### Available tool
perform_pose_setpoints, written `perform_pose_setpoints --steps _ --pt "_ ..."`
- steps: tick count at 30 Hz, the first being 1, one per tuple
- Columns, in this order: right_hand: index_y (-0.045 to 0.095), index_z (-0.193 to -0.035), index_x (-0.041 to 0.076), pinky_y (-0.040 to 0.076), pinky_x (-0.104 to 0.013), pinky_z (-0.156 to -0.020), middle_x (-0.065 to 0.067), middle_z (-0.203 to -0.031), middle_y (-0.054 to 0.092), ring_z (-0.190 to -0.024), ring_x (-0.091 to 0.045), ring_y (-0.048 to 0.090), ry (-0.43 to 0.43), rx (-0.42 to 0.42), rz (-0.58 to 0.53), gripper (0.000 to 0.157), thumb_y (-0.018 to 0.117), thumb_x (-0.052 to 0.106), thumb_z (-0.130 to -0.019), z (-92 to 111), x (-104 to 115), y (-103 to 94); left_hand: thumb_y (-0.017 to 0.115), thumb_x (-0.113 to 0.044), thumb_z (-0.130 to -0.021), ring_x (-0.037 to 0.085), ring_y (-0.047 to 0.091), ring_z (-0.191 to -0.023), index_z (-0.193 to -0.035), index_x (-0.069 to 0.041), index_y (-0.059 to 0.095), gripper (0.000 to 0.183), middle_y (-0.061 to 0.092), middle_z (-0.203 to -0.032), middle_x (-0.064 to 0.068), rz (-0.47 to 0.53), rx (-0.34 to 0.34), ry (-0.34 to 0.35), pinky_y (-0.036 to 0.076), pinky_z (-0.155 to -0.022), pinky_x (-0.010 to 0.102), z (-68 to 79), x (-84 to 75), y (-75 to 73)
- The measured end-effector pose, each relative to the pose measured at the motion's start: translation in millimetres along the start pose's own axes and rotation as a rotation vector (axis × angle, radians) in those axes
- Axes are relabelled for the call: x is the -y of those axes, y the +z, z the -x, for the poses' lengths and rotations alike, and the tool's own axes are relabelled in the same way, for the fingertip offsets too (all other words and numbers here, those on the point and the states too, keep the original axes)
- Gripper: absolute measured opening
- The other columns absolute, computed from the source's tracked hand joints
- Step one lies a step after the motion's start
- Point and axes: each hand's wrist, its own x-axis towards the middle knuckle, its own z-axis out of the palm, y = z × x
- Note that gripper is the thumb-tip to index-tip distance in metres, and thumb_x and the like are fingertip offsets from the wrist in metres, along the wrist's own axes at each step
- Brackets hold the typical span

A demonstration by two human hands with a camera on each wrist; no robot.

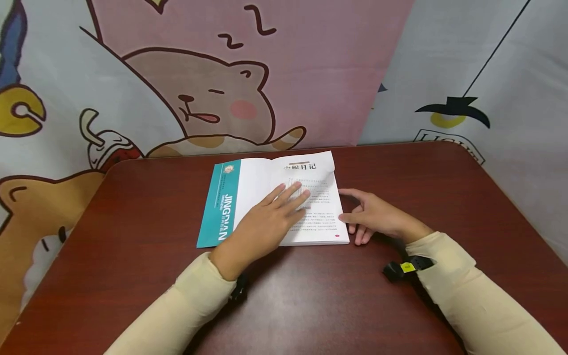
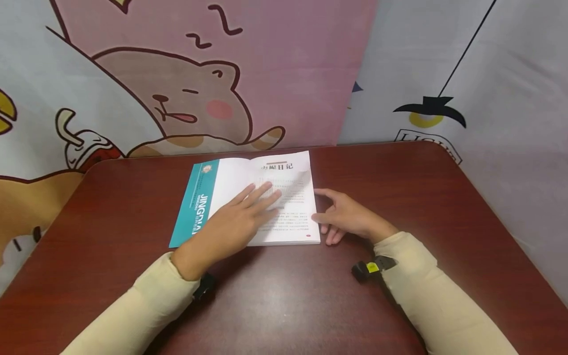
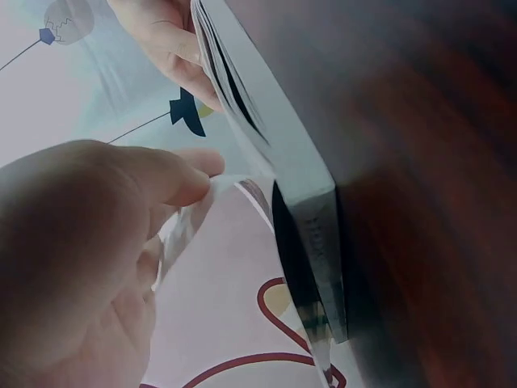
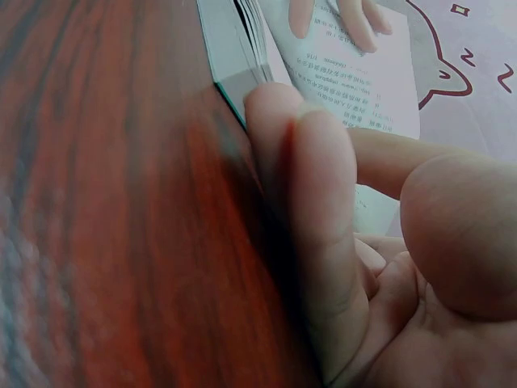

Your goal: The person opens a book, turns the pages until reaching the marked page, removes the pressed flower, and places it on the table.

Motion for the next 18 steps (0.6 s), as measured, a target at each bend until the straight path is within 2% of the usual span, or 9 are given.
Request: perform_pose_setpoints --steps 11,18 --pt "0.016 -0.16 0.017 0.058 -0.046 -0.052 -0.014 -0.071 0.063 -0.053 -0.03 0.069 0.014 0.001 0.001 0.085 0.07 0.02 -0.094 1.2 0.9 0.6 0.05 -0.003 -0.1 0.027 0.027 -0.153 -0.132 -0.011 0.065 0.037 0.043 -0.158 0.005 0.064 0.022 -0.07 0.023 -0.124 0.045 4.8 6.0 -0.4" --pt "0.016 -0.16 0.017 0.058 -0.045 -0.052 -0.014 -0.071 0.063 -0.053 -0.03 0.069 0.012 0.005 0.011 0.085 0.07 0.019 -0.094 0.8 4.4 1.2 0.048 -0.003 -0.099 0.027 0.027 -0.153 -0.134 -0.009 0.064 0.038 0.043 -0.158 0.005 0.102 0.079 -0.146 0.025 -0.122 0.051 7.1 9.6 1.5"
